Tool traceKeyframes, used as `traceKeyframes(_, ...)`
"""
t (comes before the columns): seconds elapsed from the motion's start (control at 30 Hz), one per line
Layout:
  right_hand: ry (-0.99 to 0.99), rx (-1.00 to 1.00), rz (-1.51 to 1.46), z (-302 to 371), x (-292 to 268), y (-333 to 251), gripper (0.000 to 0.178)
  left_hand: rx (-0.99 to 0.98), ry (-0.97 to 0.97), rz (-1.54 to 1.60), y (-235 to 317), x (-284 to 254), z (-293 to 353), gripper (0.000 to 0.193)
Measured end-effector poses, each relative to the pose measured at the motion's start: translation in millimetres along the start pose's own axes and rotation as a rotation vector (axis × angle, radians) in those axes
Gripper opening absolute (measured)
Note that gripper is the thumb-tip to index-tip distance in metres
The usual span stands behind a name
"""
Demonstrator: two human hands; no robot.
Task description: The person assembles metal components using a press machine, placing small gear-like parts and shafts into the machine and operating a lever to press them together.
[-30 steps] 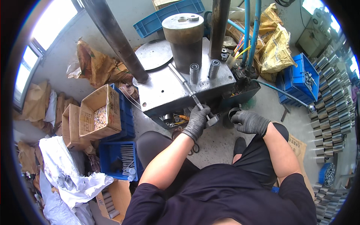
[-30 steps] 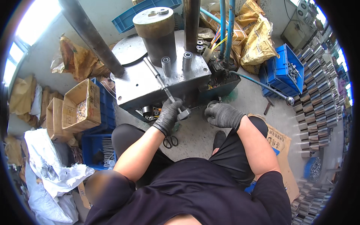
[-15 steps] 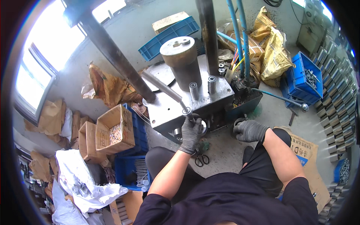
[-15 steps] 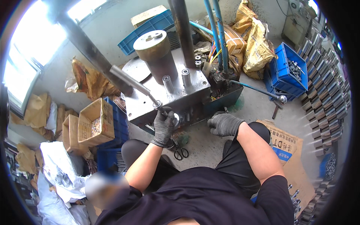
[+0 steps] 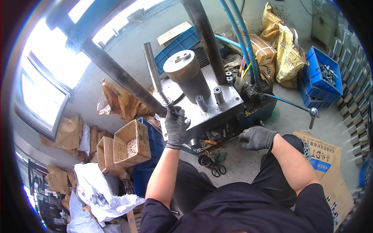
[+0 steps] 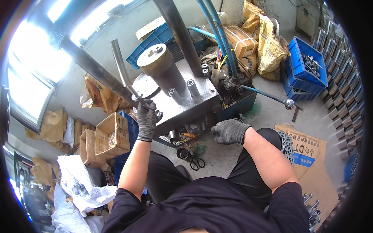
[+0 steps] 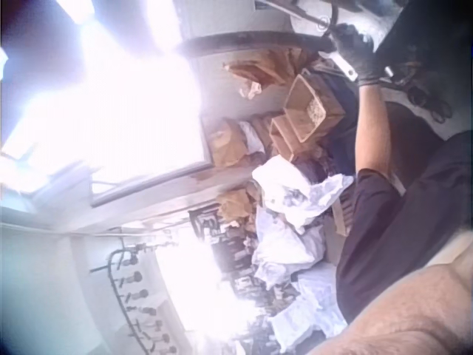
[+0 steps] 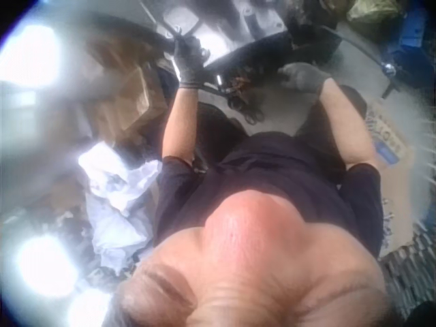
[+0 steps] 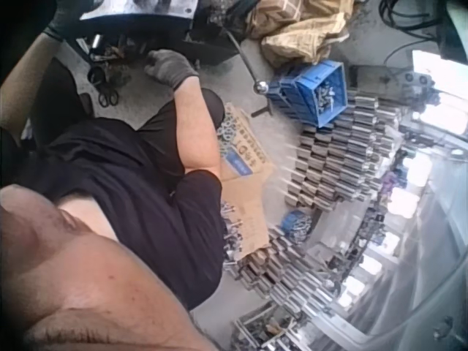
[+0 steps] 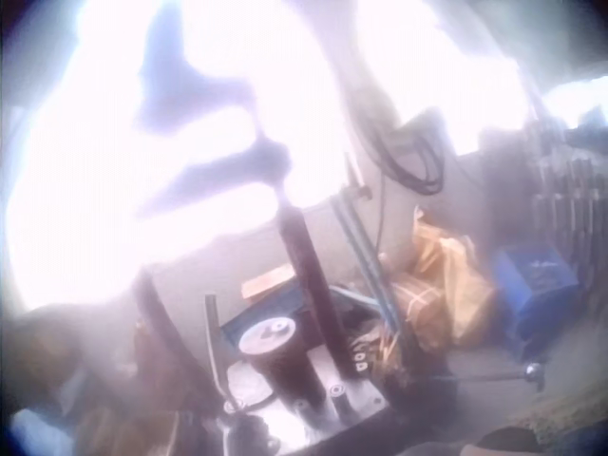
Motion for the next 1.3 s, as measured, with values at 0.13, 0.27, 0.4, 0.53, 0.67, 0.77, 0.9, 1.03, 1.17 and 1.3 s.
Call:
traceKeyframes(0.13, 0.028, -0.027, -0.023, 2, -6, 0, 0.033, 0.016, -0.088, -0.106, 17, 4, -7, 0.020)
traceKeyframes(0.27, 0.031, -0.008, -0.042, 2, -9, -1, 0.033, 0.080, -0.131, -0.256, 23, 11, -5, 0.020)
traceKeyframes(0.4, 0.003, 0.008, -0.048, 3, -12, -2, 0.034, -0.004, -0.151, -0.222, 20, 21, 6, 0.020)
traceKeyframes(0.53, 0.020, -0.015, -0.049, 6, -14, -1, 0.036, 0.099, -0.186, -0.066, -12, 22, 28, 0.023)
traceKeyframes(0.67, 0.023, -0.002, -0.063, 1, -8, 4, 0.037, 0.172, -0.349, -0.169, -50, 29, 41, 0.029)
traceKeyframes(0.77, 0.012, 0.000, -0.070, -2, -8, 4, 0.037, 0.079, -0.378, -0.127, -54, 41, 54, 0.032)
traceKeyframes(0.9, -0.012, 0.018, -0.078, -2, -8, 0, 0.036, 0.155, -0.354, -0.175, -47, 45, 60, 0.032)
traceKeyframes(1.03, 0.014, 0.007, -0.077, -8, -4, 7, 0.036, 0.101, -0.363, -0.165, -57, 36, 43, 0.025)
traceKeyframes(1.17, 0.019, 0.019, -0.083, -5, -5, 7, 0.037, 0.295, -0.347, -0.359, -51, 37, 47, 0.025)
traceKeyframes(1.3, -0.033, 0.073, -0.107, -3, -13, -2, 0.035, 0.298, -0.299, -0.241, -47, 43, 55, 0.028)
Point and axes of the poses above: each hand's wrist, its own z-axis away from the middle knuckle, its own x-axis out of the palm, y = z × x, the point moved 2 cm from there along -z, towards the middle knuckle, and after that the axes turned 3 degrees about x, right-handed, at the moved point
